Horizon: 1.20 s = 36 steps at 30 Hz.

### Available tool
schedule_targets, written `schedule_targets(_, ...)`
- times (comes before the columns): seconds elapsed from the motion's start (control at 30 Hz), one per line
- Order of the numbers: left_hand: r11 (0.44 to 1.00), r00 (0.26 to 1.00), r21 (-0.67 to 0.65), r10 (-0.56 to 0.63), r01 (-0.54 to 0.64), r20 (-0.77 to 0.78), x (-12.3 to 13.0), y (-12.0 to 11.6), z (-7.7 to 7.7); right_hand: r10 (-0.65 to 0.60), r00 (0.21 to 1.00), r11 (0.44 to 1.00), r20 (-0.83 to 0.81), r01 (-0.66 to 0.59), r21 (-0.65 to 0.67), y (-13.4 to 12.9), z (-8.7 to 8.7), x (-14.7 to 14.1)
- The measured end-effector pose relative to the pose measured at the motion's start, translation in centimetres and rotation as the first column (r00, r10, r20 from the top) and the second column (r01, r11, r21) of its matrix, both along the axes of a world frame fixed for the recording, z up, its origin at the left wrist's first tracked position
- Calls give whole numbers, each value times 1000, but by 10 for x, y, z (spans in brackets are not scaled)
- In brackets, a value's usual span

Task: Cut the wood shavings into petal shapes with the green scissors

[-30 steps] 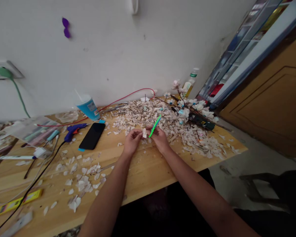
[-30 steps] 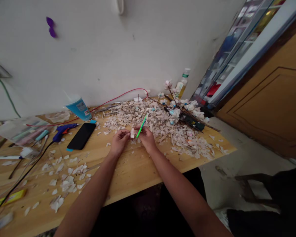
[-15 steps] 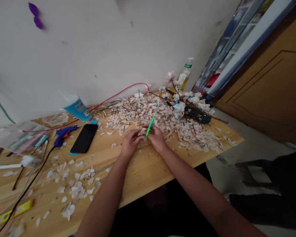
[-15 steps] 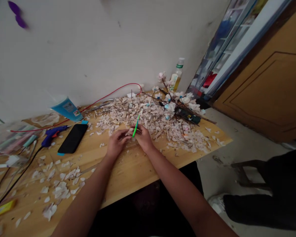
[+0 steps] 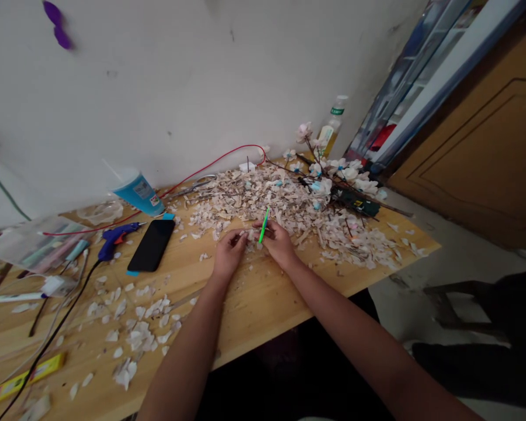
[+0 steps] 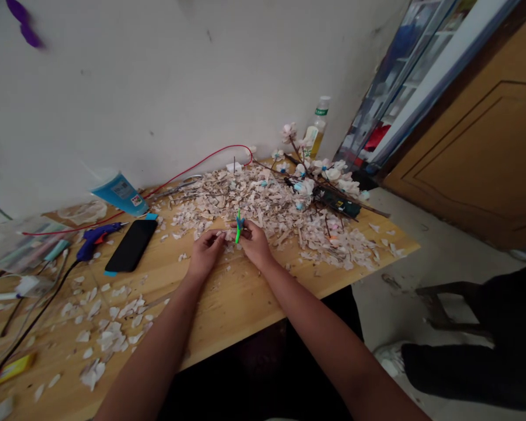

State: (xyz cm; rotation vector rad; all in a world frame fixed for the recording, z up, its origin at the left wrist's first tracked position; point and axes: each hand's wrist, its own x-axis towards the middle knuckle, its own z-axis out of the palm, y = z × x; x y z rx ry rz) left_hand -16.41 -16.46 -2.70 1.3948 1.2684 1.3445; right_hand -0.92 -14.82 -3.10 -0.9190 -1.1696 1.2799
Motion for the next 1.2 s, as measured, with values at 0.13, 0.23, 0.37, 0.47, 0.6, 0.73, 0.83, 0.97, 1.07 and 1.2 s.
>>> schedule_targets(0.13,999,999,-14,32,-32,19,-1,1,2,-20,1000,1000,18,19,18,-2,2,-2)
schedule_targets(0.23,999,999,-28,24,-23,33,-3,2,3,-75,996,996,44,73,41,-3,2,-3)
schedule_targets(0.37,999,999,-48,10,-8,42,-4,3,1,-112,993,991,44,108,83,-5,2,-3)
schedule_targets(0.47,997,990,-74,21,-11,138,-3,3,0,-71,997,993,41,66,102,-7,2,-4)
schedule_targets(0.6,995,956,-96,10,19,292,0,2,1,-35,999,996,39,31,85,-6,3,-4)
schedule_targets(0.73,994,936,-65,-57,85,347,1,0,3,-87,995,994,40,84,64,-4,3,-4)
schedule_targets(0.83,990,932,-104,-51,94,358,2,-1,4,-90,996,995,-5,90,48,-3,4,-3)
schedule_targets(0.97,993,942,-117,22,18,336,4,-1,4,75,989,997,-124,-71,43,-6,4,-2)
schedule_targets(1.07,992,949,-87,113,-91,294,4,0,1,199,970,979,-137,-193,57,-9,3,-6)
schedule_targets(1.2,985,937,-73,174,-160,302,4,2,-2,225,969,974,-102,-220,56,-12,4,-11)
